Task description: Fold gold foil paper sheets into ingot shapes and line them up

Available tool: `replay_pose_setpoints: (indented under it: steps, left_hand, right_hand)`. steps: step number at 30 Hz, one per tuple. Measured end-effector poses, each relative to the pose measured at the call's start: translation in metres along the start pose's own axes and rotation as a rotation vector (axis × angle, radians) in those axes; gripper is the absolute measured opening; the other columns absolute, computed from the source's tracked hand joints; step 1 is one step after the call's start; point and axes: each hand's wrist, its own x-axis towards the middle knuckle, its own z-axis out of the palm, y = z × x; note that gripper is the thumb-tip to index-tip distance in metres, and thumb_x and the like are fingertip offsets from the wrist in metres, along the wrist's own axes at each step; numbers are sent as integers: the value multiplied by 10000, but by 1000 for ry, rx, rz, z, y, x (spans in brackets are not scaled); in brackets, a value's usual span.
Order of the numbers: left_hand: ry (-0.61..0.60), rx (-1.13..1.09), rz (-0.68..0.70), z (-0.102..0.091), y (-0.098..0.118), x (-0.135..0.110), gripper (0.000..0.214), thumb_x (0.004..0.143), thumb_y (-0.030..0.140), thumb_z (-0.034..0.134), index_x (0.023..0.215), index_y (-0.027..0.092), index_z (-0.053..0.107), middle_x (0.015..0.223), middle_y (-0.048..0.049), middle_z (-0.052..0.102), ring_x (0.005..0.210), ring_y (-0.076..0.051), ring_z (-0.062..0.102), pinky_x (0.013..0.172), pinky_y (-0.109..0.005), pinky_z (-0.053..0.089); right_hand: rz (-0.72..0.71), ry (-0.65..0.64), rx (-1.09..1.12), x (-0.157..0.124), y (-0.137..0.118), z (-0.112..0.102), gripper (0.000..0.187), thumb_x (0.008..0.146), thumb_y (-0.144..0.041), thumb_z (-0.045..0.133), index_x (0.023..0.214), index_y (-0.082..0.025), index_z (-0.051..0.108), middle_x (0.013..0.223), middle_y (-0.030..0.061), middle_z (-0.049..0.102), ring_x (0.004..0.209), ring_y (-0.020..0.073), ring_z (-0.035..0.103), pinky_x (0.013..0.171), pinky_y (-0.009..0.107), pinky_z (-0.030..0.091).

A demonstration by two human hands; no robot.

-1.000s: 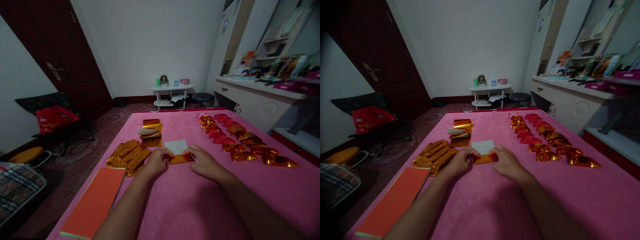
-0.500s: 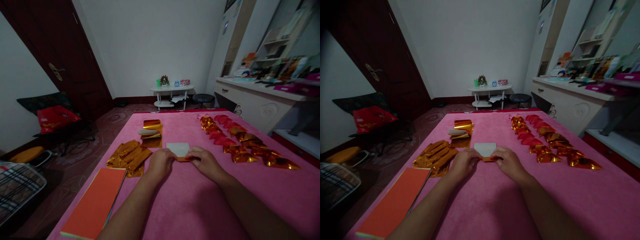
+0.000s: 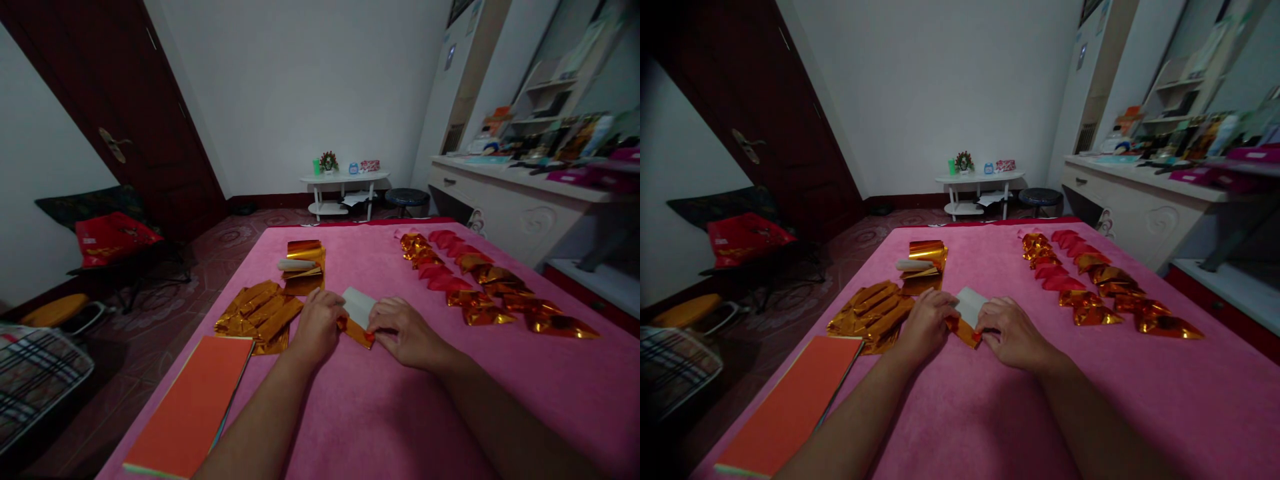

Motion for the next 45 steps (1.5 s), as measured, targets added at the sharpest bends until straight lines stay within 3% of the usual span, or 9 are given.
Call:
replay_pose_setpoints:
  steps: [7, 13, 19, 31, 36, 42, 45]
  left_hand:
    - [-26, 24, 14, -1, 4, 0, 256, 747, 33, 572, 856, 215, 716, 992, -37, 684, 976, -195, 570, 1026, -406, 298]
    - [-118, 52, 70, -8, 21, -16, 147, 818, 171, 617, 934, 219, 693, 951, -33, 691, 954, -197, 580, 1005, -412, 330]
    - [-151, 31, 119, -10, 22, -36, 225, 878, 175, 534, 1052, 228, 666, 1103, -33, 678, 992, -196, 598, 866, -356, 450]
    - [-49, -58, 147, -3, 24, -46, 233, 886, 140, 492, 1033, 192, 665, 1110, -63, 680, 991, -195, 627, 859, -357, 511]
    - [-57, -87, 116, -1, 25, -46, 236, 905, 152, 463, 1027, 182, 662, 1089, -70, 680, 985, -195, 625, 865, -356, 514]
    - [-96, -111, 110, -3, 26, -46, 340, 881, 100, 466, 1184, 196, 585, 1145, -73, 657, 1024, -198, 607, 902, -356, 499]
    - [-94, -92, 113, -2, 25, -46, 313, 881, 121, 476, 1143, 218, 617, 1136, -61, 659, 1001, -202, 610, 879, -362, 504]
  right_hand:
    - [14, -56, 71, -1, -4, 1, 154, 738, -135, 654, 823, -249, 714, 794, 5, 623, 787, 161, 561, 793, 320, 385]
    - [15, -58, 145, -2, -4, 4, 139, 759, -142, 636, 787, -247, 721, 781, 11, 623, 776, 158, 561, 761, 297, 404]
    - [0, -64, 228, -1, -1, 7, 142, 730, -96, 617, 750, -219, 685, 753, 1, 623, 740, 141, 561, 719, 263, 401]
    - [256, -12, 6, 3, -6, 18, 108, 692, -122, 565, 606, -185, 572, 646, -21, 585, 603, 106, 501, 632, 237, 333]
    - [338, -10, -84, 6, -15, 20, 108, 655, -116, 546, 572, -185, 538, 635, -18, 589, 601, 109, 502, 617, 242, 308]
    - [388, -14, -125, 8, -21, 20, 114, 629, -113, 543, 546, -185, 515, 622, -15, 595, 594, 112, 495, 605, 248, 294]
    - [396, -9, -86, 7, -19, 19, 118, 658, -125, 549, 557, -186, 547, 629, -13, 600, 592, 110, 499, 597, 245, 298]
